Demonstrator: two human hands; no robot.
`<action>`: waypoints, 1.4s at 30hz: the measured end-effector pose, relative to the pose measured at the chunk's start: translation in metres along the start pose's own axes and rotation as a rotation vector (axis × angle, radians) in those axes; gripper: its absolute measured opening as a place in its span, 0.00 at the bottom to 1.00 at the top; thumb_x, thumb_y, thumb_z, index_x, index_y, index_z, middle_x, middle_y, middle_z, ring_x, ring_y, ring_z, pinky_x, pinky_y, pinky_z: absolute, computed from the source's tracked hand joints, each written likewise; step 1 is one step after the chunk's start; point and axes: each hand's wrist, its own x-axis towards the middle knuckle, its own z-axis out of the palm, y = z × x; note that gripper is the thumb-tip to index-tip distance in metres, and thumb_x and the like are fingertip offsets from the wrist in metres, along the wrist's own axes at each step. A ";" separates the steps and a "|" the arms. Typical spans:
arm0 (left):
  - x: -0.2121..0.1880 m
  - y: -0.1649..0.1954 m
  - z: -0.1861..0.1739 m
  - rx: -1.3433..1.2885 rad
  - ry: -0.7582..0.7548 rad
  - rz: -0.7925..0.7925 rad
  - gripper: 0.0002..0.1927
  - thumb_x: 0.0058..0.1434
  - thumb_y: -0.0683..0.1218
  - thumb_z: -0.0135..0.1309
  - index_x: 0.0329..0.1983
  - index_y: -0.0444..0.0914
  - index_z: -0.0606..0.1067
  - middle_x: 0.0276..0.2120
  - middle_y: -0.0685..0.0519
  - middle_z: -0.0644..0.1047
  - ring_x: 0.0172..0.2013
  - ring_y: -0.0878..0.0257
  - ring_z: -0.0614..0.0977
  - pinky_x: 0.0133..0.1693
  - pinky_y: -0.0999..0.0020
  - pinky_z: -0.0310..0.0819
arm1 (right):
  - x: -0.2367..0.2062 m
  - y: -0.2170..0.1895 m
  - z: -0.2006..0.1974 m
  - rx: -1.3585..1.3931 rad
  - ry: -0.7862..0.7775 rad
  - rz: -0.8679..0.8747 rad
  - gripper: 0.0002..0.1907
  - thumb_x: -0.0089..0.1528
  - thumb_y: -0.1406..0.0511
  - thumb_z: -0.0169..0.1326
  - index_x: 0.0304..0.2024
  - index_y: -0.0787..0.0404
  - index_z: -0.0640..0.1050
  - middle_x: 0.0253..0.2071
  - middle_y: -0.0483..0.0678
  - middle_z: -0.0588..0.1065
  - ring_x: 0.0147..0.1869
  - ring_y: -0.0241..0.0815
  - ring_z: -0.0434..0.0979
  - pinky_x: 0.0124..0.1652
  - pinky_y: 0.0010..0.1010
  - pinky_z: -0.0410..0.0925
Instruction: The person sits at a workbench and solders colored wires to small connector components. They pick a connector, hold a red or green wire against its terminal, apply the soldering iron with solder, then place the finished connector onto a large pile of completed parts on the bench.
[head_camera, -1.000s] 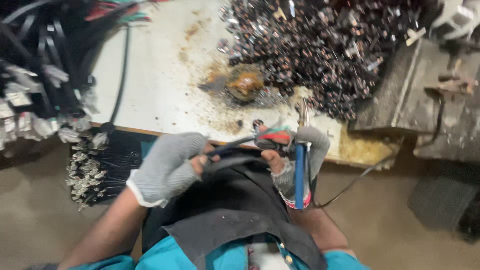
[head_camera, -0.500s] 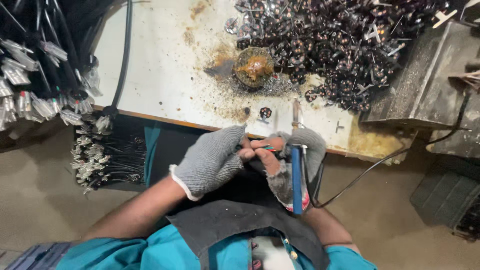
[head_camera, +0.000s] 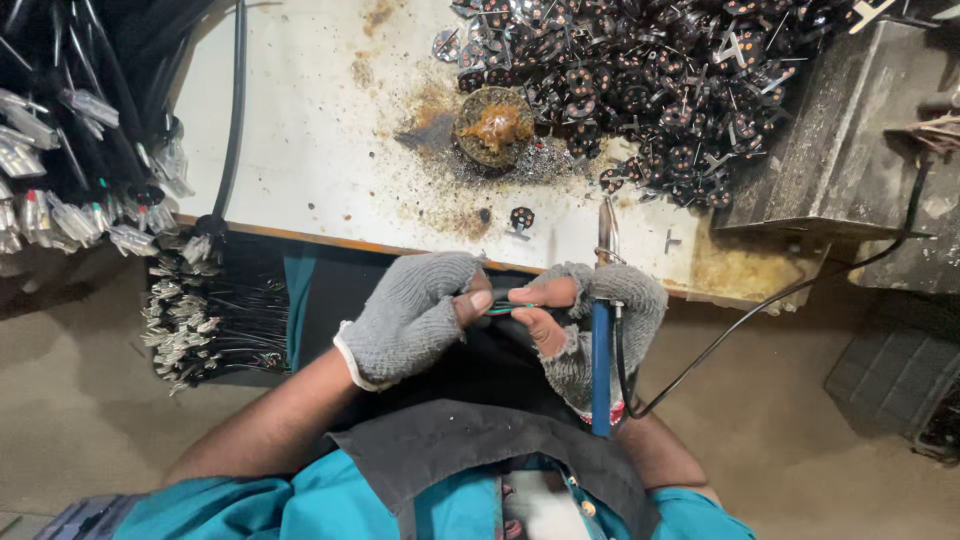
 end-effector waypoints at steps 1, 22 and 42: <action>0.000 -0.003 0.002 -0.060 -0.007 -0.051 0.13 0.65 0.51 0.52 0.32 0.36 0.76 0.26 0.50 0.76 0.29 0.59 0.79 0.34 0.63 0.73 | 0.000 -0.002 -0.001 0.000 -0.001 -0.010 0.05 0.63 0.66 0.65 0.38 0.61 0.84 0.35 0.43 0.80 0.40 0.35 0.80 0.44 0.27 0.73; -0.004 -0.001 0.010 0.041 -0.005 -0.027 0.14 0.65 0.51 0.53 0.29 0.36 0.75 0.24 0.50 0.75 0.28 0.59 0.77 0.32 0.64 0.70 | -0.014 0.006 -0.001 0.100 0.088 -0.143 0.32 0.65 0.68 0.66 0.60 0.61 0.58 0.41 0.48 0.82 0.48 0.39 0.82 0.56 0.34 0.72; -0.002 -0.004 0.013 -0.249 -0.162 -0.134 0.16 0.65 0.54 0.51 0.36 0.35 0.77 0.25 0.55 0.73 0.29 0.68 0.72 0.31 0.66 0.70 | -0.002 -0.007 -0.016 0.050 -0.067 -0.002 0.11 0.54 0.69 0.70 0.37 0.60 0.81 0.32 0.49 0.82 0.38 0.39 0.81 0.44 0.29 0.72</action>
